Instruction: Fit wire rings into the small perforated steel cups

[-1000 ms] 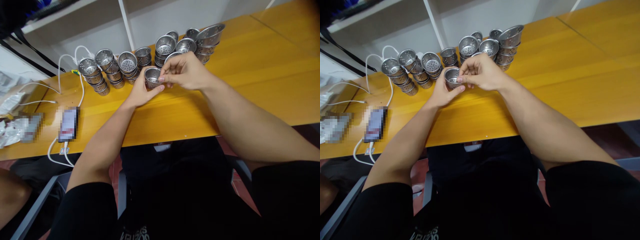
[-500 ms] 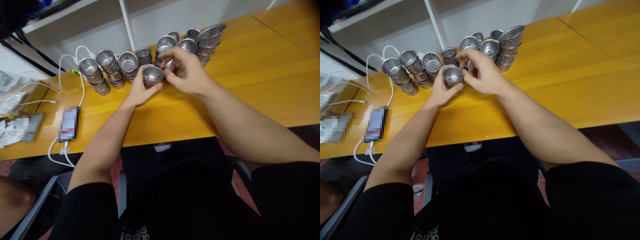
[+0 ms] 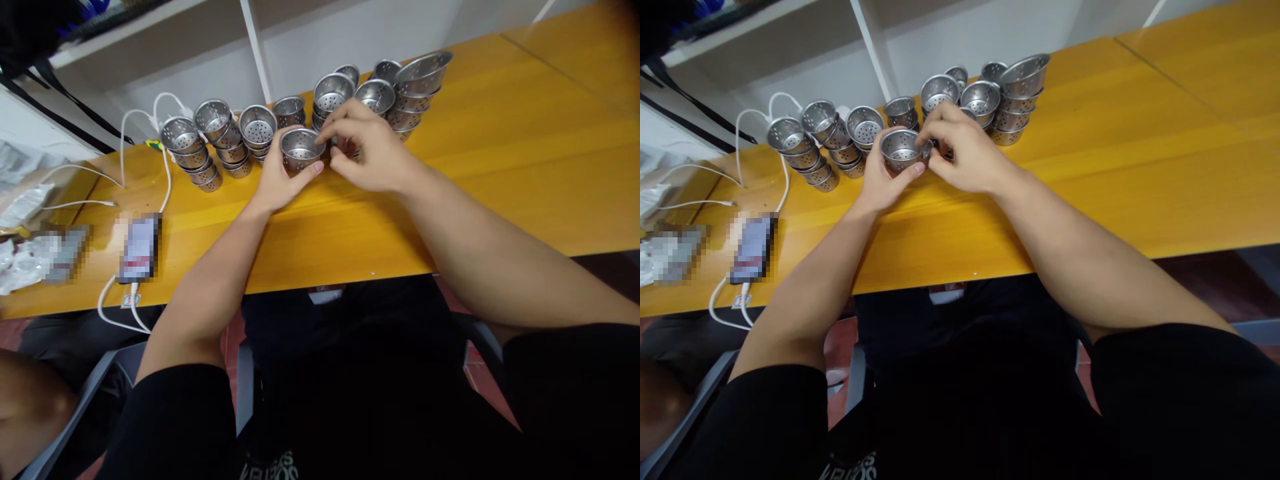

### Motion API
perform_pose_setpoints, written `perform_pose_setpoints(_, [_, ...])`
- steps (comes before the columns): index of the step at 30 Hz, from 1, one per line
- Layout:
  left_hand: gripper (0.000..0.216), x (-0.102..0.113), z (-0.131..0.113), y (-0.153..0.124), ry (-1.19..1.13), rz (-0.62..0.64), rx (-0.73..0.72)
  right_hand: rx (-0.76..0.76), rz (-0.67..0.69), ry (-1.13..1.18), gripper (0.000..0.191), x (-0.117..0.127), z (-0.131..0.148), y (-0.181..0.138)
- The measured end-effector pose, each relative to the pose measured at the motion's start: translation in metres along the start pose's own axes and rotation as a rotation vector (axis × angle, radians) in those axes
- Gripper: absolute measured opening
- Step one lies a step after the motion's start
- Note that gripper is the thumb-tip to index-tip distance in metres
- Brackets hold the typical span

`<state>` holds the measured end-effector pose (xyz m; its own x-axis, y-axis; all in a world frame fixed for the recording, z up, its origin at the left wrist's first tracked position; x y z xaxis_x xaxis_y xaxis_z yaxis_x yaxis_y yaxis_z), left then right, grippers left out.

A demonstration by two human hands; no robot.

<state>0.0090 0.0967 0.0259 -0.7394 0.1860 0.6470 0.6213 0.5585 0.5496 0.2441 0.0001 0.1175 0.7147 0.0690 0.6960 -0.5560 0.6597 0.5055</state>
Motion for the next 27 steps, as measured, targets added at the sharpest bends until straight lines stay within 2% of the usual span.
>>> perform_pose_setpoints(8, [0.116, 0.000, -0.016, 0.001, 0.022, 0.013, 0.003, 0.002, 0.060, -0.002, 0.023, -0.011, -0.002, 0.002])
perform_pose_setpoints(13, [0.117, 0.003, -0.023, 0.002, -0.001, 0.010, 0.029, -0.032, 0.049, 0.043, 0.034, -0.009, 0.002, 0.003])
perform_pose_setpoints(18, [0.116, 0.002, -0.016, 0.001, -0.034, -0.023, 0.093, -0.086, -0.048, 0.054, 0.035, 0.007, 0.007, 0.001])
perform_pose_setpoints(23, [0.113, 0.007, -0.001, -0.001, 0.048, -0.082, 0.141, -0.069, -0.274, 0.016, 0.029, 0.028, -0.001, -0.001])
perform_pose_setpoints(27, [0.112, 0.000, 0.008, 0.001, 0.045, -0.050, 0.172, -0.072, -0.338, 0.022, 0.028, 0.033, -0.009, -0.001])
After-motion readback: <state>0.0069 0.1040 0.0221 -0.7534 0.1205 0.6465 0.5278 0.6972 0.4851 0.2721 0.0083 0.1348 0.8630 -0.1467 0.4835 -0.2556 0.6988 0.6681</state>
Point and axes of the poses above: each hand's wrist, its own y-axis towards the middle knuckle, its own x-axis out of the back of the hand, z = x × y, the point moved 6 cm from there along y, towards the middle knuckle, and after that the axes turned 12 degrees about z, right-handed, at the moved point
